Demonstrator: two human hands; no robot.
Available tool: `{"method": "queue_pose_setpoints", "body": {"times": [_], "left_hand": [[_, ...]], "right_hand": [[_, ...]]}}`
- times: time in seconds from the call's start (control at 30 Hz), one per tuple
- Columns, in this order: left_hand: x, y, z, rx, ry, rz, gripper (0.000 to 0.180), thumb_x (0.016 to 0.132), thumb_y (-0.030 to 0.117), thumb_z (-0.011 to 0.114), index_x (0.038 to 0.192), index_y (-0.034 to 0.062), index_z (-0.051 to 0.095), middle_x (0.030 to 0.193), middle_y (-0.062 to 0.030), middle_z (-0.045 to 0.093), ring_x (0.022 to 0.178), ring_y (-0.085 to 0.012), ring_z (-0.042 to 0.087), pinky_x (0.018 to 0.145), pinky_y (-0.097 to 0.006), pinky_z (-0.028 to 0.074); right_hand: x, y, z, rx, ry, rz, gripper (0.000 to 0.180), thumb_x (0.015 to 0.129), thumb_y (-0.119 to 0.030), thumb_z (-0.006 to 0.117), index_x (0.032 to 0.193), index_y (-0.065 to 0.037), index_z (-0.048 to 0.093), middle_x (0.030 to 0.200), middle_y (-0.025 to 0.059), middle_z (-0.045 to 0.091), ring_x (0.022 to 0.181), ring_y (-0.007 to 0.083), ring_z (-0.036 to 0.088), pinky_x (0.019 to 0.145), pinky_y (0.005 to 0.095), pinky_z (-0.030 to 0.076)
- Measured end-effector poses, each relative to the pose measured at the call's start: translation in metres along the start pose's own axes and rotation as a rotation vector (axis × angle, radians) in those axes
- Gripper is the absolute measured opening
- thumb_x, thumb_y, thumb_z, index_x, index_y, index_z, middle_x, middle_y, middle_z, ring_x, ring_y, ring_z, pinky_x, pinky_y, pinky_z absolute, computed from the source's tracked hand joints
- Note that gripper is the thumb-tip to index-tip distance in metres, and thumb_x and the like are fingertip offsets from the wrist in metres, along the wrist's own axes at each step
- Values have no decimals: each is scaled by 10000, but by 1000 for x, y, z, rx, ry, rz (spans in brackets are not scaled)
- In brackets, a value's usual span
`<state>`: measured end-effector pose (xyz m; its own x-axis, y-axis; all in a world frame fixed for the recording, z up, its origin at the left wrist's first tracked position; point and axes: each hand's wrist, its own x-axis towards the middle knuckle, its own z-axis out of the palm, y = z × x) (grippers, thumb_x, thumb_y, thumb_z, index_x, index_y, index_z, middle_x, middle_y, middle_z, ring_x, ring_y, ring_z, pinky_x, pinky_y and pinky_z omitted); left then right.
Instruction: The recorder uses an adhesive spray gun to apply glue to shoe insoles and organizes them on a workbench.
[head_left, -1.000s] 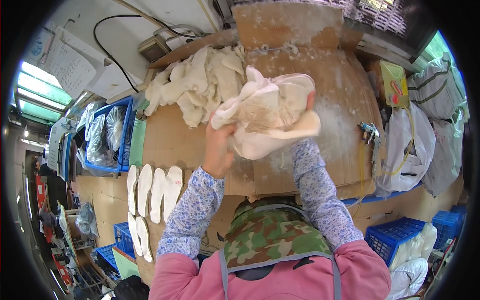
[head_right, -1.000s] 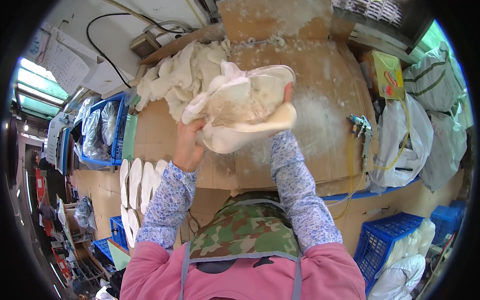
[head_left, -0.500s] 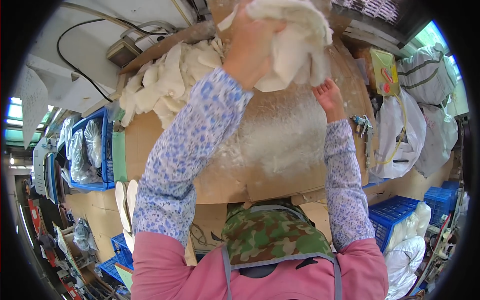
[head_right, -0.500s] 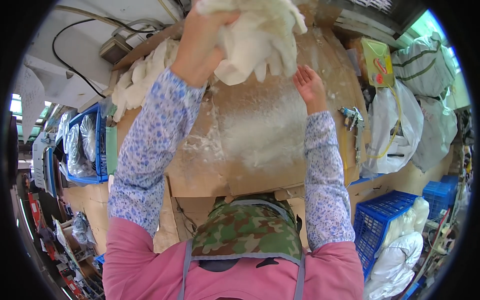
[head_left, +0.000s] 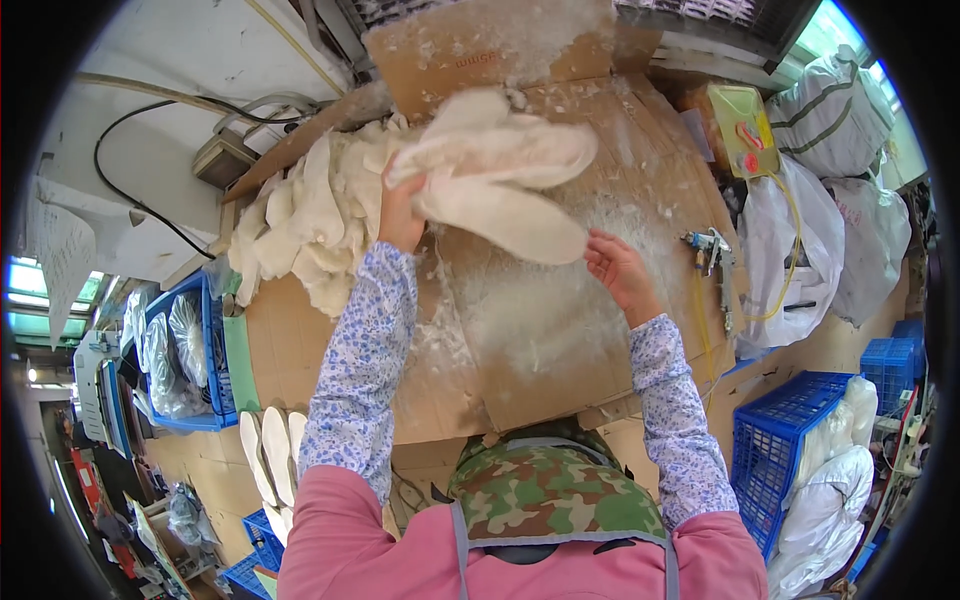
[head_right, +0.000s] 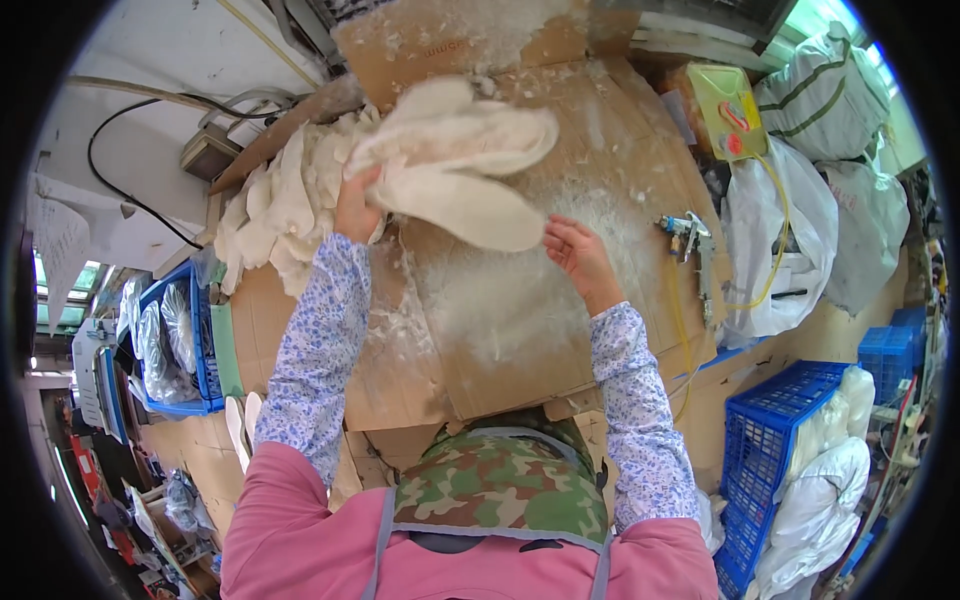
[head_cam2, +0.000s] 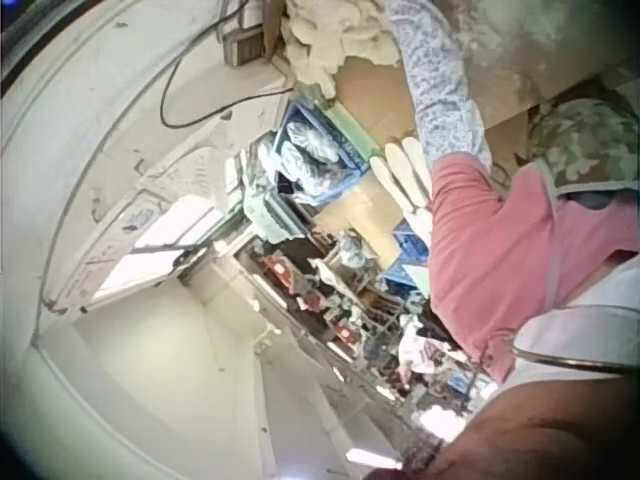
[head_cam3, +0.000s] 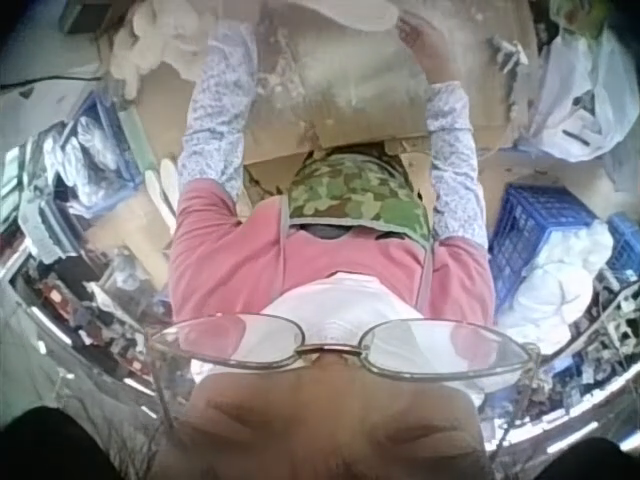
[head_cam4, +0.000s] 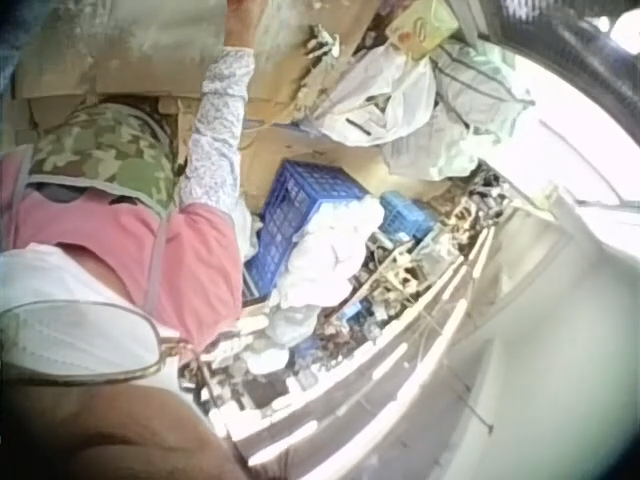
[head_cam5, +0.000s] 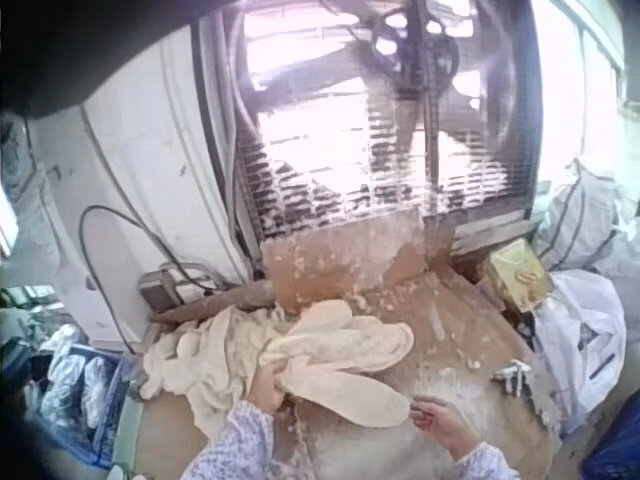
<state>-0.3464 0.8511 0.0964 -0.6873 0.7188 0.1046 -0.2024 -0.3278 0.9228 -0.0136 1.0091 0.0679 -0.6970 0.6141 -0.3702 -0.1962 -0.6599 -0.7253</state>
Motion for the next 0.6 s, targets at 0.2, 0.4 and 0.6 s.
{"method": "queue_pose_setpoints", "body": {"times": [0.2, 0.4, 0.6], "left_hand": [[-56, 28, 3, 159, 294, -477, 875, 848, 52, 578, 1501, 140, 1, 1426, -213, 319, 1137, -289, 510, 925, -442, 431], [-93, 26, -32, 179, 444, -428, 756, 762, 27, 527, 1458, 103, 241, 1362, -175, 376, 1135, -277, 515, 885, -422, 450], [-105, 8, 17, 1137, 321, 229, 629, 752, 35, 586, 1348, 45, 387, 1295, -201, 402, 1205, -363, 418, 991, -444, 358]], "right_hand": [[-3, 17, 13, -420, 138, 36, 393, 839, -210, 661, 1166, -12, 569, 1053, 70, 633, 841, 143, 627, 726, 273, 507], [24, 26, 37, -1275, 134, -280, 458, 735, -237, 707, 1124, -24, 588, 1069, 121, 601, 854, 252, 632, 772, 366, 497], [44, 30, 42, -1598, 206, -213, 454, 704, -280, 713, 1076, -45, 601, 1083, 136, 569, 994, 312, 583, 827, 424, 474]]}}
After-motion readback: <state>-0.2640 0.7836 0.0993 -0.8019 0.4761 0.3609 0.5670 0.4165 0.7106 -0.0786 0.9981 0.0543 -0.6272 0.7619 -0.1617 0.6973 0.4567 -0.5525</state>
